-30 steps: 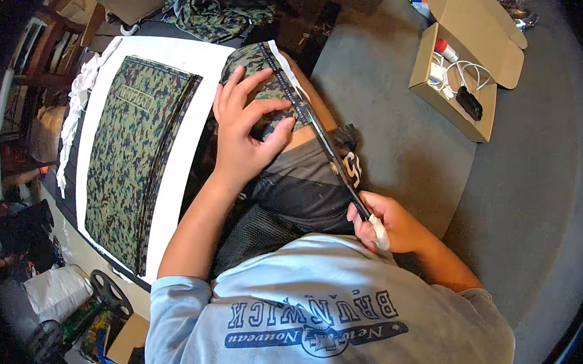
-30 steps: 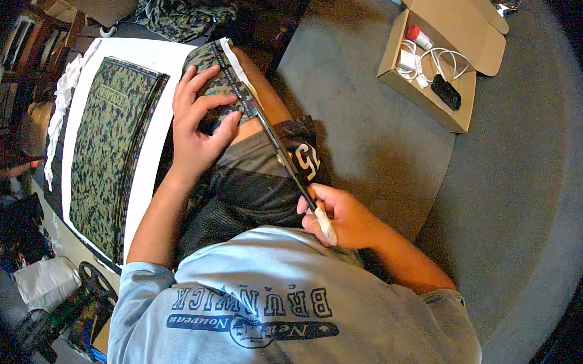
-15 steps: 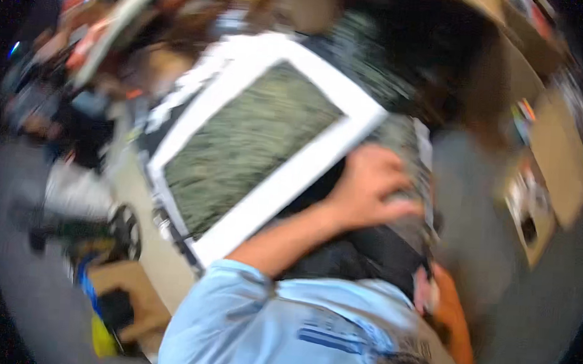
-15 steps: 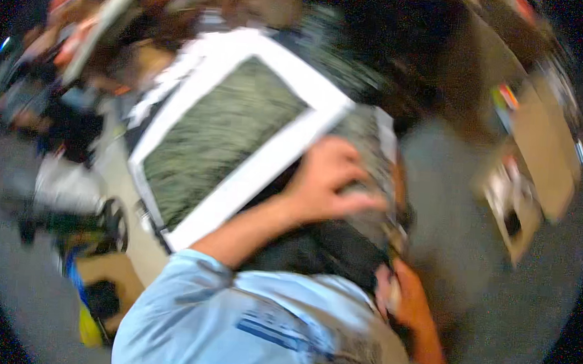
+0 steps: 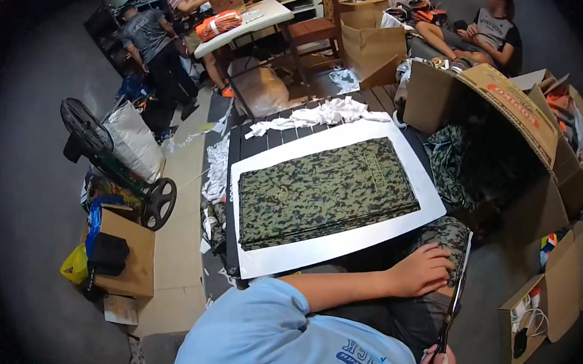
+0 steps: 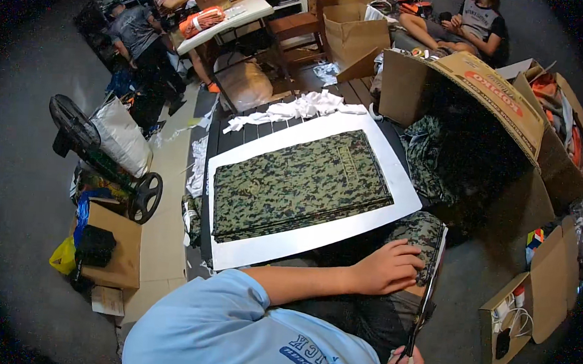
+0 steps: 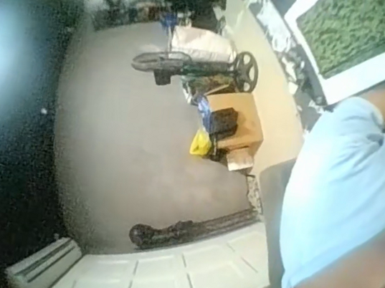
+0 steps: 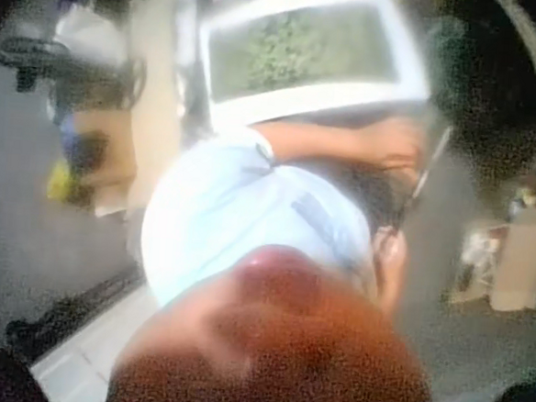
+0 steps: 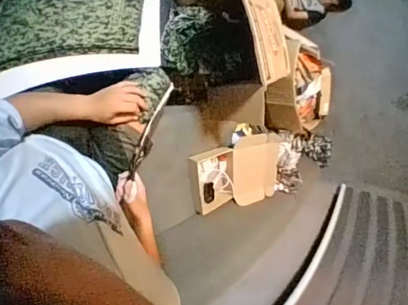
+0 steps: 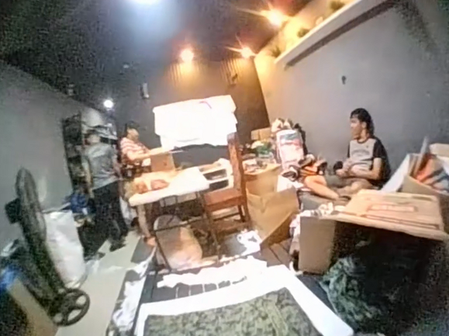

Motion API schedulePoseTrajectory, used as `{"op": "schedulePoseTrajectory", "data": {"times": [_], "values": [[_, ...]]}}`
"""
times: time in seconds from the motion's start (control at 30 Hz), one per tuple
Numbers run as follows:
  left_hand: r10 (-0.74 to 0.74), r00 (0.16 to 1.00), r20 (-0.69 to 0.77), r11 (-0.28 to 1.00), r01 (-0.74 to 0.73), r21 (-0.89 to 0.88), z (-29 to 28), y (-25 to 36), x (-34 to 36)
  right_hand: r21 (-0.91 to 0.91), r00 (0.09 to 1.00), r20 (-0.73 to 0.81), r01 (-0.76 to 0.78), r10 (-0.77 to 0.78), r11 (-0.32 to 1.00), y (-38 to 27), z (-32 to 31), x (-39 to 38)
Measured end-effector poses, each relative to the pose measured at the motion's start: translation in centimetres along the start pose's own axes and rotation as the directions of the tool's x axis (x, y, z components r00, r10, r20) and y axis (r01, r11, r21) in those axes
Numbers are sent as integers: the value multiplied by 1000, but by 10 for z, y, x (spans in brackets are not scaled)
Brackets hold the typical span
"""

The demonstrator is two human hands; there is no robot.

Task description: Cutting camouflage fabric on a screen printing frame using scissors.

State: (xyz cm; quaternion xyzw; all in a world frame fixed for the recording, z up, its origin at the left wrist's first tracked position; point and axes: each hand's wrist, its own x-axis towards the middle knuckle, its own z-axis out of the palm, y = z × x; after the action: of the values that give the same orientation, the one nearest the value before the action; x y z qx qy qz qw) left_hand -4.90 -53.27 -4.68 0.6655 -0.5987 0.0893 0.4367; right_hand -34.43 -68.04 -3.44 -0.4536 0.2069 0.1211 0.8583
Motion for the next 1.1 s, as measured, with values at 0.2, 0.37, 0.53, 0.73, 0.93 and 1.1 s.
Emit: {"op": "schedulePoseTrajectory", "data": {"times": [0.2,0.37,0.53,0.73,0.93,1.1], "values": [[-17,1000,2,999,17,27,1,2,5,85,983,175,46,-60,995,16,-27,11],[-17,1000,6,998,17,53,14,12,1,-39,987,-136,86,-91,996,-10,32,-5],[114,993,-24,992,-113,54,6,-2,21,-208,979,153,163,-133,964,-12,5,14],[-56,998,5,998,56,-34,14,0,18,-1,996,16,92,-92,996,-20,25,13],[-40,999,-5,998,40,44,18,6,15,-64,996,-13,88,-88,994,-16,27,5],[-43,999,8,996,42,74,16,10,12,-127,996,-42,71,-77,989,-24,29,8]]}}
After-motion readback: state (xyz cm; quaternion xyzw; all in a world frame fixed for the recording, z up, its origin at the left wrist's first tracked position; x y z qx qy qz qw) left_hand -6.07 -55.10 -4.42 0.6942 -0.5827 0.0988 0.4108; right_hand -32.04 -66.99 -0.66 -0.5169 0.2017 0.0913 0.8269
